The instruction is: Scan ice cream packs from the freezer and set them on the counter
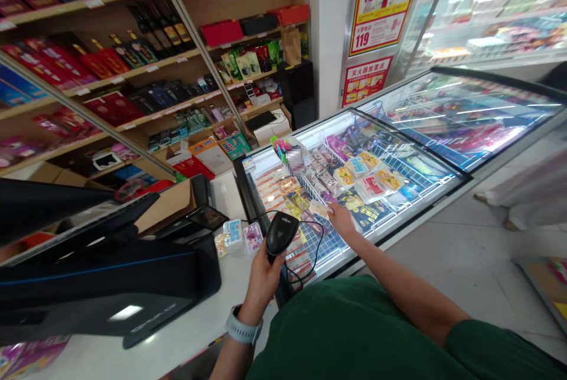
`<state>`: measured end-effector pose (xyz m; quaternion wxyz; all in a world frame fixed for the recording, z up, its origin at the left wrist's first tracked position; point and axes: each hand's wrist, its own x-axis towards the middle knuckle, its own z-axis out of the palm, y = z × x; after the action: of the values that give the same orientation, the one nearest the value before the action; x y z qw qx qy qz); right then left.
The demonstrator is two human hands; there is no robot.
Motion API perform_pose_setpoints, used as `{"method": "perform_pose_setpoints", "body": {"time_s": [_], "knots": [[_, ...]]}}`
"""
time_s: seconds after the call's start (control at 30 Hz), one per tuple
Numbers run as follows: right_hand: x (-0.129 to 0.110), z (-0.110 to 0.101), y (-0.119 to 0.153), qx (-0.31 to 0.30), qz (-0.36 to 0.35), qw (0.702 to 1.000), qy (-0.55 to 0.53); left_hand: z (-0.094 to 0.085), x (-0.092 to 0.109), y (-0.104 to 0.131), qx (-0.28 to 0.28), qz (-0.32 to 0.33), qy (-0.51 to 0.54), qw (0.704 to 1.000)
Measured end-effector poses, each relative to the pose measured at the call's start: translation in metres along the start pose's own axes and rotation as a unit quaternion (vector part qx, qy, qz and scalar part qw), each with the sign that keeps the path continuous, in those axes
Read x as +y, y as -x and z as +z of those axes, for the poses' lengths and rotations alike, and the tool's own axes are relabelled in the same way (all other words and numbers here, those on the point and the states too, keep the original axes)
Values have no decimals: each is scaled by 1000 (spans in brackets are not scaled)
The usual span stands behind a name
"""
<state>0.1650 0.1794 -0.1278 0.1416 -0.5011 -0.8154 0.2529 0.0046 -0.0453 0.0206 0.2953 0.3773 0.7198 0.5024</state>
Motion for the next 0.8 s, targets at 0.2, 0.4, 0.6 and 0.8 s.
{"method": "perform_pose_setpoints", "body": {"time_s": [0.2,0.4,0.6,0.8], "knots": [[0,-4,-6,19,22,999,-14,-2,2,-2,-11,10,-22,1000],[-3,-13,-13,40,30,997,-50,-3,1,-5,-23,21,-33,999],[-10,-26,-20,61,22,993,-97,-1,-7,-8,-30,29,-52,998],[-20,-36,-26,73,23,988,-134,0,-9,-10,-42,34,-61,997]]}}
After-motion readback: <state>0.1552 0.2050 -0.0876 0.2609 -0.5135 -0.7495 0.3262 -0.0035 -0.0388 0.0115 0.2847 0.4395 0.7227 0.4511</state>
